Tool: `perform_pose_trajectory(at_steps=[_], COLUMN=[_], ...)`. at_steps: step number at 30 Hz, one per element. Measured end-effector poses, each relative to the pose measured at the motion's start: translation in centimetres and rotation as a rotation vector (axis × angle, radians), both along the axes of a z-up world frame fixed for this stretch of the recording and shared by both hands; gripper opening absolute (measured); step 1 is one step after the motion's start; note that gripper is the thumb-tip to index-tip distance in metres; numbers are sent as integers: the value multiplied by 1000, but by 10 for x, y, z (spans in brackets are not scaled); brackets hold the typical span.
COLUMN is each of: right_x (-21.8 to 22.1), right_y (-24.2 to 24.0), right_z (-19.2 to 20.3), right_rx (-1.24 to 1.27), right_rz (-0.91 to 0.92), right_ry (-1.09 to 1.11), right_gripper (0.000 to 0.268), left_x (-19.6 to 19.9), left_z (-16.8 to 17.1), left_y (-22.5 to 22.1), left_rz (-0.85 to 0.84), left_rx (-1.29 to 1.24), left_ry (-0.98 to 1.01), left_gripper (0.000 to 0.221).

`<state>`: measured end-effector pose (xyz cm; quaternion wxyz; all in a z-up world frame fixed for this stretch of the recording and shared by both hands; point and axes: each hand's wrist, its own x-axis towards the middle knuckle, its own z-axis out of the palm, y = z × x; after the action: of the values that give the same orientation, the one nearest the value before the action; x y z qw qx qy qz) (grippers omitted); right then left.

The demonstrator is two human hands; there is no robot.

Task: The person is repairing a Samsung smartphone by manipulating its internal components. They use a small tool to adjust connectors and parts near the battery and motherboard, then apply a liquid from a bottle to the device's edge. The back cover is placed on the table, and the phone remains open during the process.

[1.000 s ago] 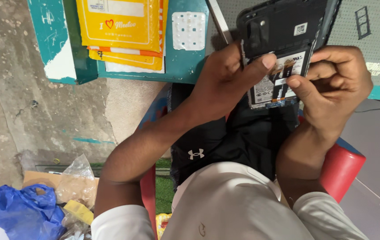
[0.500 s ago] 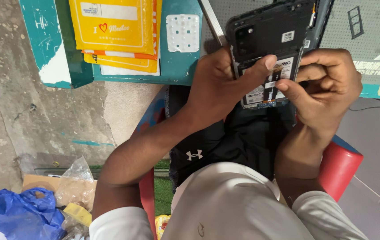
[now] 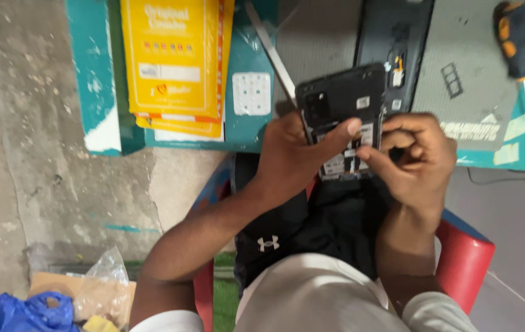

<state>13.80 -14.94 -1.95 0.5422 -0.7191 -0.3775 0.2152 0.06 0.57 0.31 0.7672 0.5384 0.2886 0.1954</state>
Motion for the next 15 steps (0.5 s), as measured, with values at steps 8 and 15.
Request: perform_pose_trajectory(at_steps=[8, 15], right_x=[-2, -3], right_y=[7, 11], right_z=[9, 20], right_rx=[-9, -37], right_rz=[-13, -16], right_ry=[13, 31], right_gripper=[39, 36], left_x=[3, 0], left_z=[10, 12], left_y=[2, 3], left_rz=[-17, -53], left_rx=[69, -70], left_ry=[146, 64], left_gripper=[22, 23])
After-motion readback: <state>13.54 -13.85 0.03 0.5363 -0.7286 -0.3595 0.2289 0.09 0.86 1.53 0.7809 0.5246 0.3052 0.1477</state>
